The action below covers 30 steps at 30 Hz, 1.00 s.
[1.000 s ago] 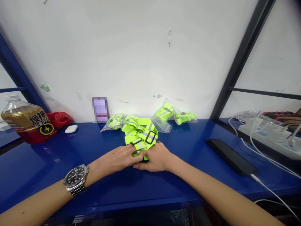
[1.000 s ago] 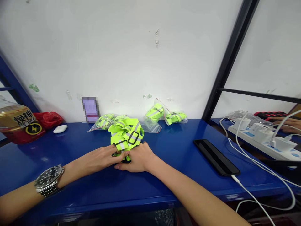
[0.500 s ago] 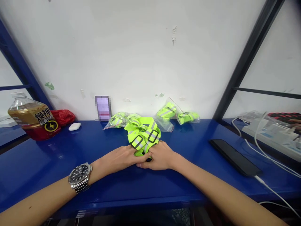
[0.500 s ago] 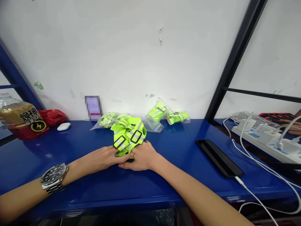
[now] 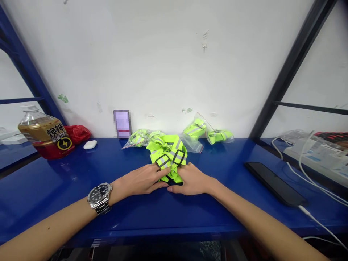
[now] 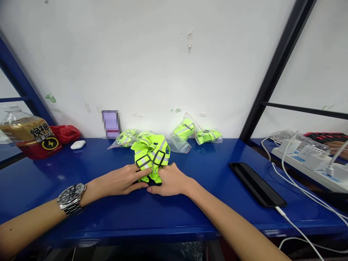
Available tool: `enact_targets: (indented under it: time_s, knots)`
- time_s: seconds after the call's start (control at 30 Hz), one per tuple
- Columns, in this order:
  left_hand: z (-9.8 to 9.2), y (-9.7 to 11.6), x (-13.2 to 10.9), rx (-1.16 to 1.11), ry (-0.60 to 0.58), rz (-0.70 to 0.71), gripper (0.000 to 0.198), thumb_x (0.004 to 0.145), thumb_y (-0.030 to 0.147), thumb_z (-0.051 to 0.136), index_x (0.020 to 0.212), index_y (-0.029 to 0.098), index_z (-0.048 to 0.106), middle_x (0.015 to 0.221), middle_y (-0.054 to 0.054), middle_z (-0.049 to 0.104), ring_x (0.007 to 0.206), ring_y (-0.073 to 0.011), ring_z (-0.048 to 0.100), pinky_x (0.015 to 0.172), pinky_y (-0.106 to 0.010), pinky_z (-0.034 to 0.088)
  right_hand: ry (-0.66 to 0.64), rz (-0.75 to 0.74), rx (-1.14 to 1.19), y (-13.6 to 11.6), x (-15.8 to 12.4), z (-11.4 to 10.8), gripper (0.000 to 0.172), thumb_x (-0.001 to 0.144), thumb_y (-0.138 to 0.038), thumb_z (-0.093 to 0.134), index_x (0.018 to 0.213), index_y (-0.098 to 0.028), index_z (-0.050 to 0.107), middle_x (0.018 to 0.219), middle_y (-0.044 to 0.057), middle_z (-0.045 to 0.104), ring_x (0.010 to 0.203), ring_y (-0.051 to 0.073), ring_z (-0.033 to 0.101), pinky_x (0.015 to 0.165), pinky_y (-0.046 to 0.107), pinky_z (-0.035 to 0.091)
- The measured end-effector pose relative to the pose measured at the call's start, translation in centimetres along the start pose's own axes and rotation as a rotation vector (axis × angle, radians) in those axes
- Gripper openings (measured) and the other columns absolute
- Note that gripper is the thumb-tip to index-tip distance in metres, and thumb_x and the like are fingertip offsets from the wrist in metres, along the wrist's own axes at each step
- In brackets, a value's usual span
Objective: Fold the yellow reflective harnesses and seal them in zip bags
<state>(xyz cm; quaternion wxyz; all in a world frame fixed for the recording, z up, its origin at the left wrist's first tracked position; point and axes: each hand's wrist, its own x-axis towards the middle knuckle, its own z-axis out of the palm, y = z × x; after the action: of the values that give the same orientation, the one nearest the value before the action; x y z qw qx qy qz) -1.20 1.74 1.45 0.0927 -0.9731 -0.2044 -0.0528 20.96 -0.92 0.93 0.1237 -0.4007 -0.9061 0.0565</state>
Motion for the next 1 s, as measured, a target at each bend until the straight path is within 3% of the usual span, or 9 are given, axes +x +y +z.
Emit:
enact_targets:
  time_s: [0.2, 0.4, 0.57, 0.83, 1.0]
  knots:
    - [0.2, 0.3, 0.1, -0.009, 0.061, 0.058, 0.029, 0.099, 0.029, 0.039, 0.127, 0.023, 0.044, 0.101, -0.009, 0.061, 0.086, -0.0206, 0.061, 0.072, -0.029, 0.049, -0.053, 0.080, -0.076, -0.8, 0.4, -0.1, 0.051, 0.082, -0.066, 0.049, 0.108, -0.026, 0.064, 0.096, 0.005, 0.070, 0.086, 0.027, 0.065, 0.073, 0.035, 0.046]
    - [0.3, 0.1, 0.2, -0.014, 0.076, 0.041, 0.040, 0.098, 0.031, 0.042, 0.136, 0.022, 0.035, 0.097, -0.008, 0.061, 0.081, -0.0182, 0.062, 0.073, -0.027, 0.049, -0.067, 0.209, -0.118, -1.6, 0.5, 0.2, 0.063, 0.079, -0.075, 0.043, 0.114, -0.027, 0.063, 0.100, 0.007, 0.069, 0.090, 0.030, 0.064, 0.078, 0.041, 0.044]
    - [0.0, -0.1, 0.6, 0.056, 0.052, 0.071, 0.035, 0.098, 0.031, 0.042, 0.131, 0.020, 0.038, 0.098, -0.009, 0.060, 0.081, -0.0181, 0.061, 0.071, -0.027, 0.049, -0.079, 0.218, -0.121, -1.6, 0.5, 0.3, 0.064, 0.078, -0.078, 0.040, 0.103, -0.025, 0.066, 0.094, 0.007, 0.069, 0.085, 0.029, 0.064, 0.078, 0.042, 0.043]
    - [-0.5, -0.8, 1.0, 0.076, 0.055, 0.174, 0.023, 0.099, 0.032, 0.039, 0.119, 0.023, 0.047, 0.094, -0.006, 0.061, 0.080, -0.0165, 0.061, 0.072, -0.025, 0.048, -0.063, 0.143, -0.092, -1.2, 0.4, 0.4, 0.055, 0.082, -0.072, 0.042, 0.090, -0.024, 0.066, 0.087, 0.004, 0.068, 0.086, 0.026, 0.062, 0.076, 0.036, 0.040]
    - [-0.1, -0.6, 0.4, 0.072, 0.035, 0.113, 0.026, 0.099, 0.035, 0.038, 0.115, 0.020, 0.052, 0.096, -0.008, 0.062, 0.084, -0.0197, 0.063, 0.072, -0.028, 0.050, -0.024, 0.073, -0.021, -0.9, 0.2, 0.2, 0.037, 0.086, -0.054, 0.052, 0.106, -0.024, 0.061, 0.106, 0.005, 0.067, 0.096, 0.025, 0.061, 0.076, 0.034, 0.040]
